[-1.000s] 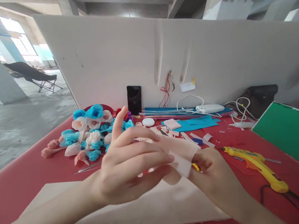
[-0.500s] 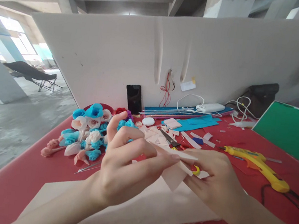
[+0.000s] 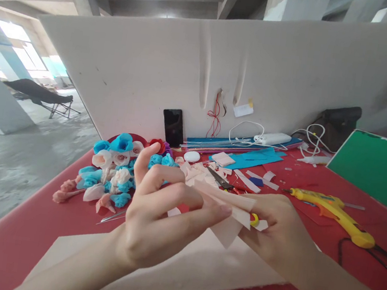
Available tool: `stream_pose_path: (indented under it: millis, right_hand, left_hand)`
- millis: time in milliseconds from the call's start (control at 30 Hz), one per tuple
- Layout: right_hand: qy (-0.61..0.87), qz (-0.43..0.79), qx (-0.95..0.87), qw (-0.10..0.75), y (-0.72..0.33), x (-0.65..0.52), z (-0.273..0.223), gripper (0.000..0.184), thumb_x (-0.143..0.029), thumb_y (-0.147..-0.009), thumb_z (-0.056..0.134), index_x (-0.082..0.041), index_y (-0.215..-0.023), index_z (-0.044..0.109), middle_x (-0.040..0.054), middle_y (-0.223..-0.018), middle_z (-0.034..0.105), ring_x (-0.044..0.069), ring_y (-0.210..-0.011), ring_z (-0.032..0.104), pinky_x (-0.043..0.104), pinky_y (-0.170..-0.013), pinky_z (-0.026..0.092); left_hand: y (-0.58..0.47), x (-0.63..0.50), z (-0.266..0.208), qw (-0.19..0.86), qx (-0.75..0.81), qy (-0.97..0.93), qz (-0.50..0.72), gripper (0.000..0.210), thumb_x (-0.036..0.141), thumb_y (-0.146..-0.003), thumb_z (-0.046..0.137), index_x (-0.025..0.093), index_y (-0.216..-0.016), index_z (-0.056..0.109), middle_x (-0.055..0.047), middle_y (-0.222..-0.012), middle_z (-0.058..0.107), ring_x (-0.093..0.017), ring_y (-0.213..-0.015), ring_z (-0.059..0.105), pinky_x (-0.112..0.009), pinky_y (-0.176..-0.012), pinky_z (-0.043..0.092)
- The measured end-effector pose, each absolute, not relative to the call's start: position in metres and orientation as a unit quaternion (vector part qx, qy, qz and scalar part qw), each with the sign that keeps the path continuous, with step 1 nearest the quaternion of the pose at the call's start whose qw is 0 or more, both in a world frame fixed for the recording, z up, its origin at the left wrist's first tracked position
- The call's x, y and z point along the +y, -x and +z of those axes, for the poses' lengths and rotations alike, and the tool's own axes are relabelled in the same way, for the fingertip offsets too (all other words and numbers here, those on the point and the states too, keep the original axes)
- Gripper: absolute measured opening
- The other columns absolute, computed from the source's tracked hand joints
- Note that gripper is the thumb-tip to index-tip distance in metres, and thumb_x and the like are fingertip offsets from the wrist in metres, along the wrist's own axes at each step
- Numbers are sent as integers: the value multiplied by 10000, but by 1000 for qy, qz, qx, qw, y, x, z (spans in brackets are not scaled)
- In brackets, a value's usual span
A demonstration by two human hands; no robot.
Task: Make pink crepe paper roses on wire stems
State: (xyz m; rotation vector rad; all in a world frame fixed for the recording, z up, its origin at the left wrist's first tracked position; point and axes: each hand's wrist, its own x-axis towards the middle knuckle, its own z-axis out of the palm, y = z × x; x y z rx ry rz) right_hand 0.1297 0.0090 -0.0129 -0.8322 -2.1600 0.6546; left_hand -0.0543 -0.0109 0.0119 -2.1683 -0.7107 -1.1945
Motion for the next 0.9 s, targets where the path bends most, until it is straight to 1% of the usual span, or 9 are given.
stream_pose_path:
  millis: [100,233,300,500,600,667,733,833,900]
  right_hand:
    - [335,276,-832,346,-129,8,-11,179,-261,-800,526,-255,-748,698,-19,-591,602,136,-610,586,201,-542,436]
    - [340,301,-824,340,-129,7,-10,252,-287,-824,503,-289,-1000,682,-27,-659,635,139,-631,589,212,-552,427]
    - [338,291,-825,346,-130,6,-11,292,-289,-828,494,-306,-1075,651,-40,-686,648,125,-618,582,210,-540,416]
    - [307,280,-832,369,-130,7,-10,351,-211,-819,513,-336,-1132,609,-84,-765,676,74,-581,560,178,-523,403]
    - [291,277,-834,380,-129,9,-10,373,-187,-821,526,-340,-1155,590,-86,-900,683,74,-681,606,160,-566,431]
    - [283,255,-837,393,-129,9,-12,360,-189,-819,530,-327,-1144,600,-70,-942,681,93,-747,627,165,-589,448]
    - [286,227,-840,402,-129,10,-13,325,-198,-818,530,-294,-1114,626,-46,-909,690,114,-748,636,180,-568,454]
    - [283,201,-844,408,-130,10,-13,209,-198,-819,521,-231,-935,691,-20,-801,694,126,-697,636,192,-537,451]
    - [267,185,-849,417,-130,10,-13,169,-184,-819,518,-216,-804,683,-17,-780,691,115,-664,630,184,-533,450]
  left_hand:
    - [56,-12,13,272,-255,820,-434,236,70,-693,647,303,-731,653,78,-481,554,-127,-571,465,-426,-991,352]
    - [57,-14,13,273,-254,819,-437,228,61,-669,643,286,-705,634,50,-574,577,-138,-632,466,-414,-990,356]
    - [57,-14,12,269,-249,814,-450,220,58,-656,642,275,-688,625,45,-602,590,-141,-659,460,-410,-998,351]
    - [56,-16,11,231,-256,823,-452,220,32,-644,642,247,-680,617,98,-663,666,-113,-686,516,-387,-1070,290]
    - [57,-17,12,232,-254,828,-442,228,30,-650,651,248,-712,634,125,-679,688,-108,-690,527,-381,-1098,256]
    - [58,-17,12,237,-258,829,-436,233,40,-650,662,259,-728,642,132,-672,690,-111,-683,534,-388,-1104,244]
    - [59,-18,12,245,-261,829,-430,242,49,-655,666,271,-747,649,131,-661,691,-119,-675,545,-404,-1105,240]
    - [60,-18,14,251,-272,828,-420,238,76,-684,659,300,-765,660,138,-654,696,-127,-656,556,-426,-1097,246]
    - [59,-18,15,254,-270,830,-417,218,99,-704,653,315,-737,659,153,-655,700,-123,-630,555,-427,-1089,261]
